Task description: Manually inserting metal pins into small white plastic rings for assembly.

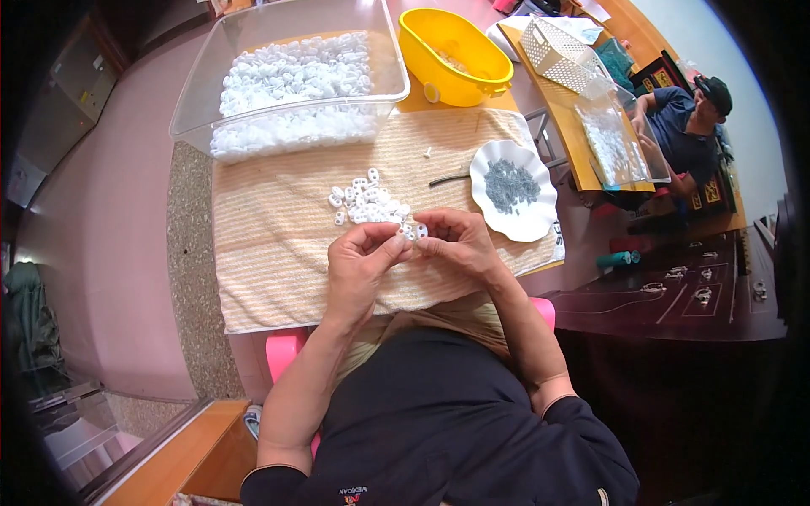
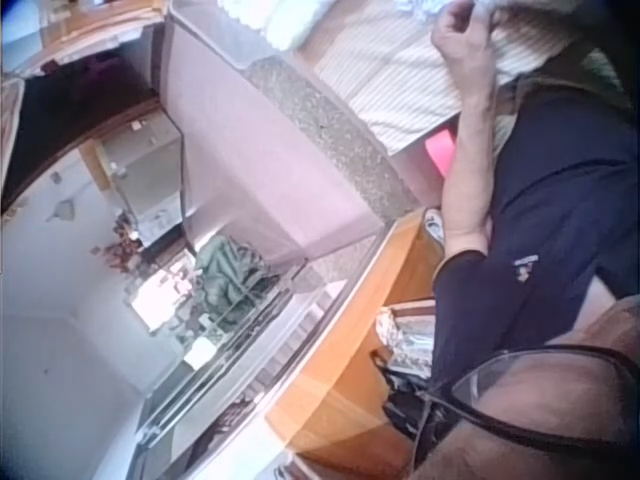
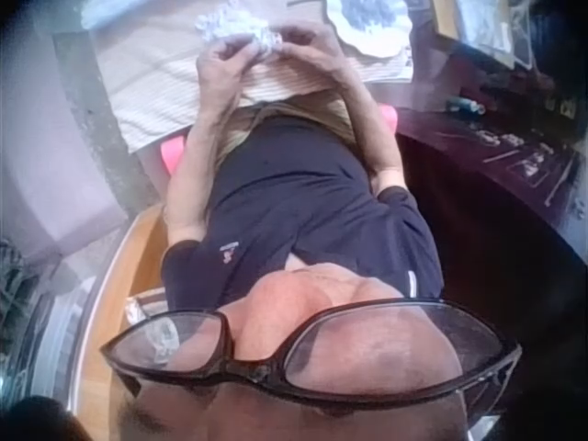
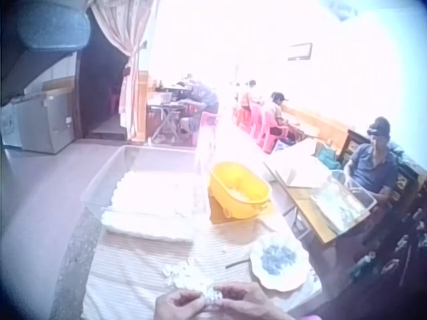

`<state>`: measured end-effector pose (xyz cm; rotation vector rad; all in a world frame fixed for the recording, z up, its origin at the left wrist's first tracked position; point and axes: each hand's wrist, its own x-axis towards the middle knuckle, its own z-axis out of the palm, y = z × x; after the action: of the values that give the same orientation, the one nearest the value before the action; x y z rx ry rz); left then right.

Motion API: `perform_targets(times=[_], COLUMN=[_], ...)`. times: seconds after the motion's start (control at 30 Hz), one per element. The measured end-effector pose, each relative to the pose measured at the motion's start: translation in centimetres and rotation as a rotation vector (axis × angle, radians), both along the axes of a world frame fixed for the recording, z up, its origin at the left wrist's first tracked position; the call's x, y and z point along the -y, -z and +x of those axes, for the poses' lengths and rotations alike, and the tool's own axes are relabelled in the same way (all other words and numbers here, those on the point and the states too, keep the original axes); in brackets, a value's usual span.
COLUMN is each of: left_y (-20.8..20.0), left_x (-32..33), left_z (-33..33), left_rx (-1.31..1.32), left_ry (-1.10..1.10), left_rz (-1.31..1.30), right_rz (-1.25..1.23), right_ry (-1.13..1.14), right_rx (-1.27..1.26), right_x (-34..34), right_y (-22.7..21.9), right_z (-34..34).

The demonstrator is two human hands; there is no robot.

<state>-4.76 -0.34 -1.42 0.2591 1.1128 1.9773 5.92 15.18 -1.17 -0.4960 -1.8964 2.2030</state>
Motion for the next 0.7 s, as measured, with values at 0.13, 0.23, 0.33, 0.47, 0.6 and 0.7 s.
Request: perform_targets(times=[0.13, 0.23, 0.33, 0.47, 0.6, 0.7], left_y=[0.16, 0.08, 0.06, -0.06, -0.06, 0.02], left_x=[-0.06, -0.06, -0.02, -0.01, 0.00, 0.00], left_z=[0.03, 0.08, 0.16, 0.20, 0.22, 0.22], left_rx=[0.001, 0.007, 0.009, 0.010, 0.004, -0.004], left_ry=[0.006, 0.010, 0.007, 0.007, 0.016, 0.019], left_rz=[-0.004, 0.005, 0.004, -0.001, -0.003, 0.001], right_rz=[-0.005, 0.012, -0.019, 0.078, 0.199, 0.110], right_ry=[0.030, 0.027, 0.032, 0.034, 0.038, 0.045], right_rx=[-0.041, -0.025, -0.023, -0.036, -0.059, -0.020], right_x=[-0.04, -0.12, 0.14, -0.20, -0.35, -0.24], right_y=[0.34, 0.34, 0.01, 0.42, 0.70, 0.83], right_z=[0.22, 0.36, 0.41, 0.52, 0.50, 0.51])
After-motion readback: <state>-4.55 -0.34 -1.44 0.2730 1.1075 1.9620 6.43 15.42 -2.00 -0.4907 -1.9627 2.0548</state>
